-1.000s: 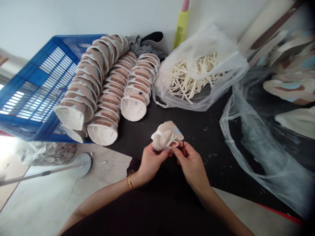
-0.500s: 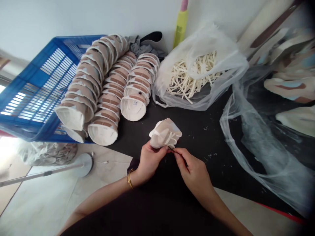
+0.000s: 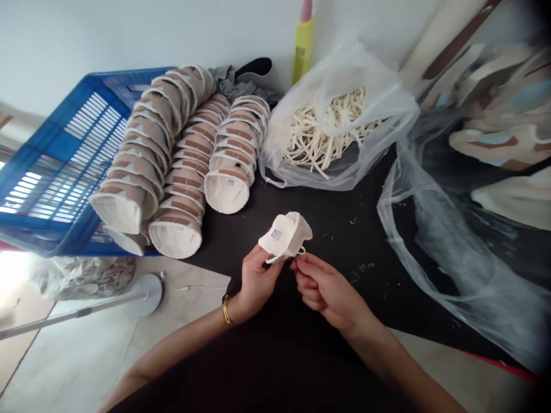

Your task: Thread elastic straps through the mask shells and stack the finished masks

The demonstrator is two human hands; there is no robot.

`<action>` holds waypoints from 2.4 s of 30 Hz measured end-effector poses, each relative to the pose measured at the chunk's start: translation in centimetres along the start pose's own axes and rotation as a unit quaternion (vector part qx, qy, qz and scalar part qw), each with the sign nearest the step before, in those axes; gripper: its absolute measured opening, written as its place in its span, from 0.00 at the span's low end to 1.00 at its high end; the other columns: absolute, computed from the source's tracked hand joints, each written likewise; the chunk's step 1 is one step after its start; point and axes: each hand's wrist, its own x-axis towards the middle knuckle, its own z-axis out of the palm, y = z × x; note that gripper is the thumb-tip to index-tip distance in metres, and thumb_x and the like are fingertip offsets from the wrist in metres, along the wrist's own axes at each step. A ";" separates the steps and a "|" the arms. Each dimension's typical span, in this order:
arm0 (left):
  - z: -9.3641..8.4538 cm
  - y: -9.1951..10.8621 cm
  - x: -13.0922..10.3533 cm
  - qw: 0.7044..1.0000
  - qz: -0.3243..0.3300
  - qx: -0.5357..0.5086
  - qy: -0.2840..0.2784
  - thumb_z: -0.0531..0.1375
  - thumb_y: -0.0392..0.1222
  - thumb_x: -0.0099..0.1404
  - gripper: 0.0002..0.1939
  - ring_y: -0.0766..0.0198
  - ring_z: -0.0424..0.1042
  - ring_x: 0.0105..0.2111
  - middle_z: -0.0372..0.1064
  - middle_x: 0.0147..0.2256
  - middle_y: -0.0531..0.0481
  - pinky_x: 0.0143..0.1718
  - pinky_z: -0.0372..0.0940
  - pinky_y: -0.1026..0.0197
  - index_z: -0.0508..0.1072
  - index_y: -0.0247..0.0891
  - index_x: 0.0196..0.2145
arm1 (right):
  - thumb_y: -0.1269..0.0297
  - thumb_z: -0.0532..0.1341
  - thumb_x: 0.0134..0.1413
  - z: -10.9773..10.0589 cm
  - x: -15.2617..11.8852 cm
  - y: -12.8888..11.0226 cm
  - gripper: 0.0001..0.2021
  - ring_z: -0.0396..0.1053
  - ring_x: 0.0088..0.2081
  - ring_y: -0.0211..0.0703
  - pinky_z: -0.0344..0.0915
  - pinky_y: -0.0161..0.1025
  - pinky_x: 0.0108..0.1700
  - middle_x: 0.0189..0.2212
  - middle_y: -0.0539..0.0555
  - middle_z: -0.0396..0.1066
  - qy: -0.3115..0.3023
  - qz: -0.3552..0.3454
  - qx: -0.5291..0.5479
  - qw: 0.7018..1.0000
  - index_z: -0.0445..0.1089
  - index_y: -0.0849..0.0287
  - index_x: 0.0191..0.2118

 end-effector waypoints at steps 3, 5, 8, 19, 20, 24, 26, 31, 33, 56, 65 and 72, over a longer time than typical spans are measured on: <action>-0.2 -0.3 0.5 0.998 0.050 0.033 0.000 0.63 0.38 0.65 0.05 0.61 0.75 0.38 0.77 0.38 0.47 0.41 0.69 0.61 0.80 0.38 0.34 | 0.50 0.57 0.56 -0.2 0.4 -0.6 0.12 0.31 0.17 0.30 0.35 0.30 0.17 0.18 0.38 0.42 -0.054 0.052 0.083 0.994 0.58 0.53 0.35; -0.3 -0.5 0.5 0.997 0.063 0.035 -0.019 0.62 0.37 0.65 0.05 0.62 0.74 0.36 0.77 0.36 0.48 0.39 0.68 0.62 0.79 0.38 0.34 | 0.52 0.54 0.59 -0.4 0.6 -0.7 0.11 0.38 0.16 0.31 0.39 0.31 0.18 0.18 0.40 0.47 -0.020 0.004 -0.037 0.999 0.60 0.54 0.35; -0.4 -0.8 0.1 0.996 0.061 0.024 -0.056 0.62 0.35 0.64 0.05 0.63 0.74 0.33 0.76 0.34 0.48 0.37 0.68 0.63 0.79 0.38 0.32 | 0.62 0.52 0.61 -0.4 0.7 -0.7 0.07 0.56 0.20 0.35 0.50 0.35 0.24 0.21 0.48 0.62 0.104 -0.130 -0.354 0.920 0.64 0.56 0.35; -0.4 0.3 2.2 0.914 -0.253 -0.318 0.001 0.72 0.42 0.56 0.13 0.63 0.77 0.33 0.78 0.37 0.48 0.35 0.74 0.62 0.79 0.35 0.38 | 0.55 0.56 0.63 -1.6 -1.5 -2.2 0.12 0.69 0.24 0.39 0.60 0.34 0.28 0.23 0.48 0.73 0.122 -0.174 -0.397 0.893 0.72 0.56 0.36; -0.6 0.4 2.4 0.899 -0.268 -0.346 -0.027 0.72 0.42 0.55 0.14 0.64 0.77 0.32 0.78 0.36 0.47 0.34 0.74 0.63 0.79 0.34 0.38 | 0.55 0.57 0.63 -1.7 -1.6 -2.2 0.12 0.71 0.25 0.40 0.61 0.34 0.29 0.26 0.49 0.76 0.153 -0.195 -0.386 0.889 0.74 0.56 0.39; -0.7 0.4 2.0 0.861 -0.287 -0.399 -0.130 0.72 0.41 0.56 0.12 0.65 0.77 0.30 0.78 0.34 0.47 0.31 0.74 0.65 0.80 0.33 0.37 | 0.60 0.55 0.64 -1.3 -1.1 -2.4 0.15 0.74 0.30 0.42 0.64 0.35 0.35 0.33 0.52 0.80 0.174 -0.250 -0.385 0.871 0.77 0.56 0.46; -0.6 0.4 1.6 0.856 -0.285 -0.402 -0.156 0.71 0.41 0.57 0.11 0.64 0.77 0.31 0.79 0.34 0.47 0.31 0.75 0.65 0.81 0.33 0.36 | 0.61 0.55 0.64 -1.2 -0.9 -2.6 0.15 0.73 0.28 0.42 0.63 0.36 0.33 0.29 0.51 0.79 0.138 -0.231 -0.410 0.872 0.79 0.55 0.44; -0.1 0.4 1.1 0.853 -0.300 -0.384 -0.186 0.71 0.41 0.59 0.11 0.64 0.77 0.32 0.79 0.37 0.44 0.34 0.75 0.64 0.81 0.32 0.37 | 0.59 0.58 0.61 -2.2 -0.4 -2.8 0.12 0.75 0.34 0.43 0.64 0.34 0.35 0.31 0.49 0.79 0.053 -0.184 -0.335 0.922 0.79 0.55 0.38; 0.0 0.6 1.1 0.854 -0.307 -0.380 -0.178 0.70 0.41 0.59 0.12 0.64 0.78 0.33 0.79 0.38 0.43 0.34 0.75 0.64 0.81 0.32 0.39 | 0.59 0.59 0.60 -2.6 0.0 -2.4 0.11 0.75 0.35 0.43 0.64 0.34 0.36 0.32 0.49 0.79 0.068 -0.189 -0.336 0.920 0.78 0.55 0.37; -2.0 3.2 3.8 0.913 0.321 0.241 -0.077 0.59 0.29 0.64 0.18 0.51 0.62 0.57 0.69 0.51 0.43 0.55 0.65 0.48 0.79 0.49 0.46 | 0.58 0.62 0.61 -4.9 -2.4 -9.0 0.21 0.77 0.46 0.47 0.72 0.40 0.46 0.50 0.52 0.77 0.051 -0.354 -0.577 0.735 0.69 0.51 0.59; -1.9 3.4 4.4 0.892 -0.283 -0.308 -0.173 0.58 0.34 0.57 0.21 0.63 0.71 0.29 0.75 0.40 0.42 0.27 0.70 0.61 0.79 0.35 0.48 | 0.74 0.53 0.66 -3.5 -0.9 -3.1 0.15 0.75 0.34 0.40 0.67 0.36 0.36 0.40 0.52 0.80 0.042 -0.527 -0.677 0.512 0.76 0.54 0.42; -0.4 3.9 3.4 0.912 -0.254 -0.311 -0.085 0.62 0.42 0.61 0.17 0.72 0.66 0.23 0.76 0.40 0.43 0.22 0.64 0.68 0.80 0.34 0.47 | 0.62 0.52 0.68 -4.9 0.7 -3.5 0.09 0.75 0.35 0.42 0.69 0.38 0.38 0.38 0.52 0.76 0.053 -0.339 -0.555 0.758 0.68 0.54 0.46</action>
